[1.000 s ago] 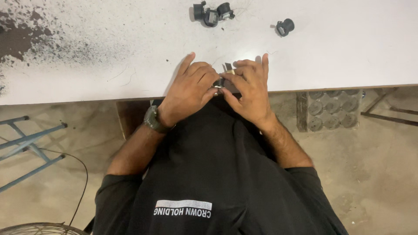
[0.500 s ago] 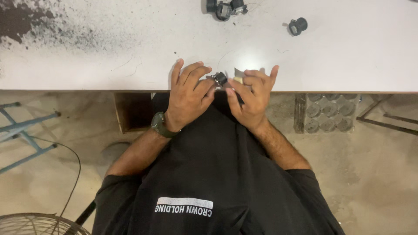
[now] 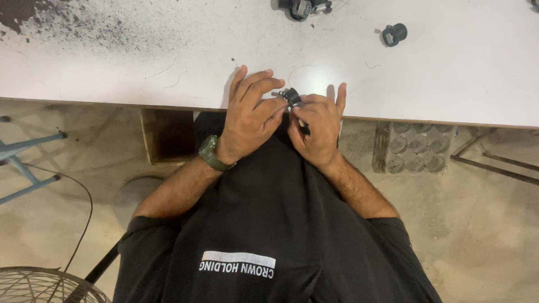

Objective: The person uses a small abrasive block to deburr and smooth the edges of multiple black mechanical parts on a white table. They handle each part one at a time, rotating it to treat different edges, then place it aside and pick up the next part.

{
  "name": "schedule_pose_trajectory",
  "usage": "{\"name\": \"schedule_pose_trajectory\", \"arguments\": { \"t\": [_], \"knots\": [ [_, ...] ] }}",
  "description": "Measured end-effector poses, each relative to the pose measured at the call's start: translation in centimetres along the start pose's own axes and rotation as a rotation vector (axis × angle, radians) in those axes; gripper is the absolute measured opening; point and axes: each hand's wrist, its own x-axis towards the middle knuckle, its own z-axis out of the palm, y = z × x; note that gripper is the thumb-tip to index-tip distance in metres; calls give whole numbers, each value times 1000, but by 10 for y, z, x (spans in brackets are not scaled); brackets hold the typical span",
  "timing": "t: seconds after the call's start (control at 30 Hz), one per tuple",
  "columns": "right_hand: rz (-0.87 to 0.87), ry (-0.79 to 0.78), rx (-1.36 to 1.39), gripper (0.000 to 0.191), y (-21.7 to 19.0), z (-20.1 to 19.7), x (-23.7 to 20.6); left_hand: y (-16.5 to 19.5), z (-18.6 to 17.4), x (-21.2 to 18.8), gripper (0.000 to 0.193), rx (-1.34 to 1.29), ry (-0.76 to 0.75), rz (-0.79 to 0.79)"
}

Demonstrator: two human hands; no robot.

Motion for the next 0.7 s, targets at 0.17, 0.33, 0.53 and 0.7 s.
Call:
{"name": "schedule_pose_trajectory", "arguments": {
  "t": [0.17,0.33,0.53,0.7],
  "knots": [
    [5,0,16,31,-1,1,1,-3,1,0,10,173,-3,121],
    [-13,-8,14,31,2,1,1,-2,4,1,7,137,39,137],
    [-12,10,4,31,3,4,0,-3,4,3,9,47,14,-12],
    [-52,26,-17,33,5,4,-3,-2,4,5,9,56,-27,-77]
  ]
}}
